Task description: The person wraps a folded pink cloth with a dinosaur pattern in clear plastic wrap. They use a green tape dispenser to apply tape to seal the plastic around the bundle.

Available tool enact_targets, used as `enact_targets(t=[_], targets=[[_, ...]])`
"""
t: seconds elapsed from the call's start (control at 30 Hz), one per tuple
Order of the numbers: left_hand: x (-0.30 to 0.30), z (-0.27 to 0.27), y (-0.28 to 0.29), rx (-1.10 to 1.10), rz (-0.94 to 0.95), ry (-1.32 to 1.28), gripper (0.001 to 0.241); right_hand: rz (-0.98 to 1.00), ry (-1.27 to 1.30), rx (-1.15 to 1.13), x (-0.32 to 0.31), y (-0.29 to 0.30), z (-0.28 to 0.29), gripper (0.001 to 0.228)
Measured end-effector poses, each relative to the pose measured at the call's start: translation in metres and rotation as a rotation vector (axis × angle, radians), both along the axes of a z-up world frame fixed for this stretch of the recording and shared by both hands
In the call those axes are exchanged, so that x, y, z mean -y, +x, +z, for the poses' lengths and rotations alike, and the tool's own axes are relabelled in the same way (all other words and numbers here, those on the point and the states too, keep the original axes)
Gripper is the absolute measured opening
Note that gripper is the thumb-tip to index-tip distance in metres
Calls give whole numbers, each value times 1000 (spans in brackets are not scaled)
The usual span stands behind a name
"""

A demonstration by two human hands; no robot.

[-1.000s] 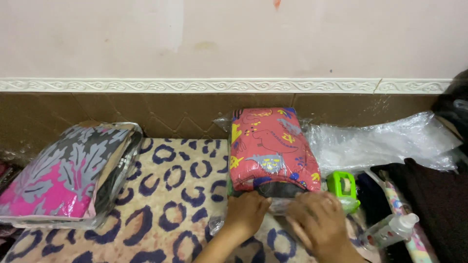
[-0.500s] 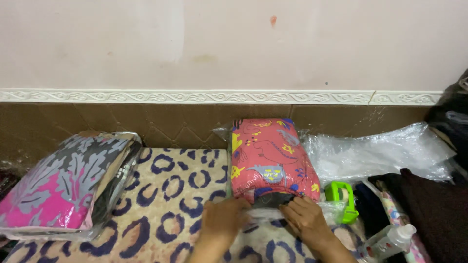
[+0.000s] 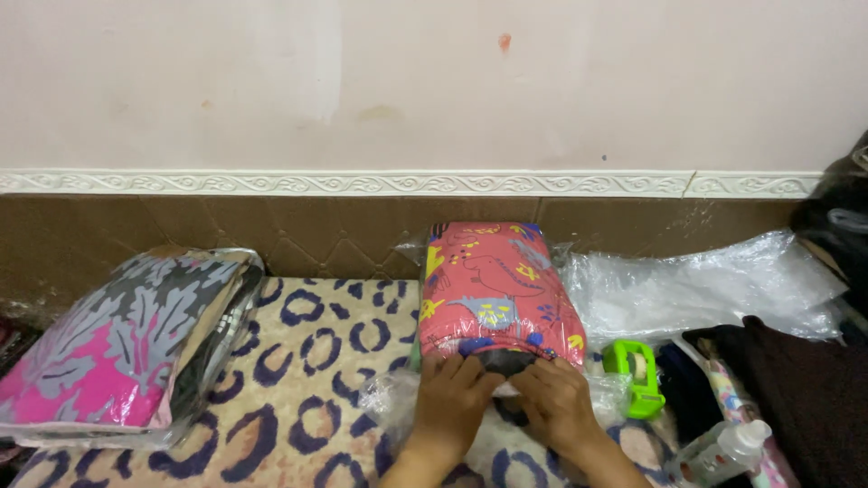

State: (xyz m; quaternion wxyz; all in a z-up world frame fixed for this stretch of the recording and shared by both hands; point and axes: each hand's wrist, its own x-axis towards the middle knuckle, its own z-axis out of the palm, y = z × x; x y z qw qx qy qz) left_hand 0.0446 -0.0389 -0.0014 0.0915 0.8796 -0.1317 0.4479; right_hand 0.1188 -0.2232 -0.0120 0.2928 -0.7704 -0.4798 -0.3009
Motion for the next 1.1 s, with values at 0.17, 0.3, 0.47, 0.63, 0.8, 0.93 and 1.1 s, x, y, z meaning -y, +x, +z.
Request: enact_targets(t=[0.17,0.3,0.47,0.63,0.8,0.93,1.1], targets=[[-12,-9,-11,-67,-216,-100,19,36,-116,45,4,-2,-12,13],[-14,-6,-19,-106,-200,-130,6,13,-204,-46,15,-1,-16,14],[-24,3,-26,-351,-292,-290,10,-88,-301,-128,27,-5,-9,19],[-20,-9,-27,-406,-263,-371,8,-397,-503,-357,55,-13,6,18],[-6,-18,-19,-455,-96,-352,20,-927,-819,-572,103,-8,42,25],[7,-10,-21,-460,23,-372,31,-841,-385,-12,67,-53,75,31],[12,-9,-22,-425,90,-335,27,-12,-277,320,3,-49,27,27]])
